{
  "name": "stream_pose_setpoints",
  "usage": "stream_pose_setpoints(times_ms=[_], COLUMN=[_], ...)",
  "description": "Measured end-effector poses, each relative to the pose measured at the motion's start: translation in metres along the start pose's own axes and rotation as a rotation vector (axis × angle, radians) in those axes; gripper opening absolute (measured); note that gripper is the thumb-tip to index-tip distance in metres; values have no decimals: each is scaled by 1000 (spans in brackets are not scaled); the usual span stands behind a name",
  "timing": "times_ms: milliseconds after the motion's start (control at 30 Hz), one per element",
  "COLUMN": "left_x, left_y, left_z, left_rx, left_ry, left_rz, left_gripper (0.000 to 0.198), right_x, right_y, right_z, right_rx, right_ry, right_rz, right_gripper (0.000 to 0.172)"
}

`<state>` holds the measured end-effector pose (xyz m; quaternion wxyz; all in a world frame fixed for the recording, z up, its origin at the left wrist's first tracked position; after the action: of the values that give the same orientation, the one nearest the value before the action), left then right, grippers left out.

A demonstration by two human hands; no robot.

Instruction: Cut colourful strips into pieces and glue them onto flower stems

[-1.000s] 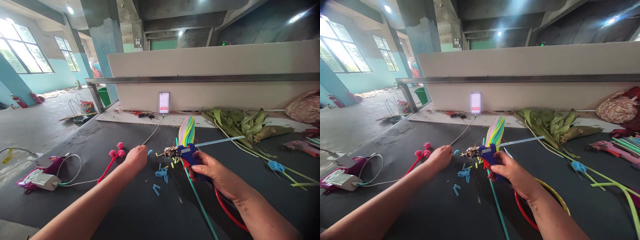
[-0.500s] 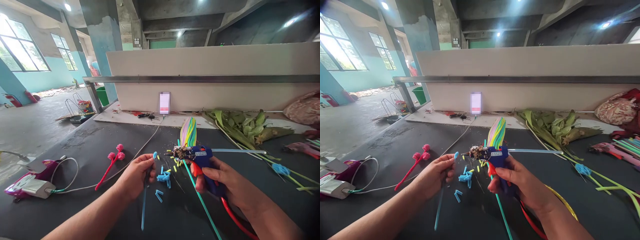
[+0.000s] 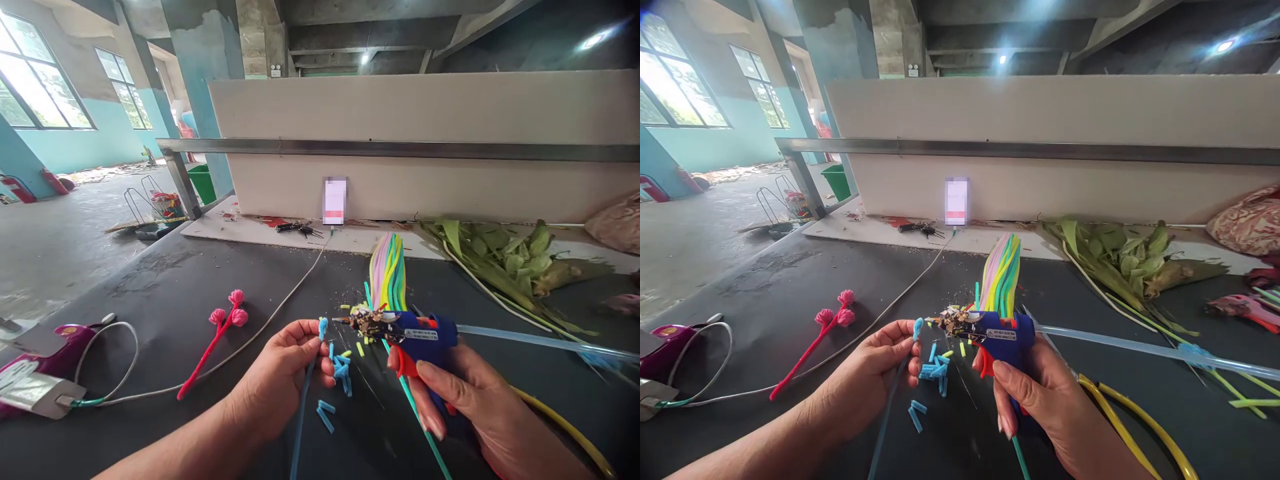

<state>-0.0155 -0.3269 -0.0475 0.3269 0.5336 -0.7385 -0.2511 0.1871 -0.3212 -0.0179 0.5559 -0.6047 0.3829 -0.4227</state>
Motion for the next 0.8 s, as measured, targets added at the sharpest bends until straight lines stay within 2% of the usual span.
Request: stream_pose_setpoints(times_ms=[233,600,800], left_x=[0,1,1], left_y=[3,1,-1], left_z=[-1,0,-2], left_rx=[-18,-26,0], left_ry=[-1,-3,-25], left_rz=[-50,-69,-62], left_gripper=[10,24,21], right_x=[8,4,4], right_y=[-8,5,9], right_z=[-10,-6,-6], right_rx=[91,144,116], right_ry=[22,-57,-45], right_rz=[3,-1,-12], right_gripper=[25,26,26])
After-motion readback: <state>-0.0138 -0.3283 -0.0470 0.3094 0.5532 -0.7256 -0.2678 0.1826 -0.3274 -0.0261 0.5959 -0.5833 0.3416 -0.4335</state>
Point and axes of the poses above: each hand's wrist, its own x-axis away from the middle knuckle, its own z-axis out of the back of the hand, y = z × x, the point moved 3 cm from there along -x, towards the middle knuckle, and after that the axes turned 1 degree about -x, right-handed, at the moved point
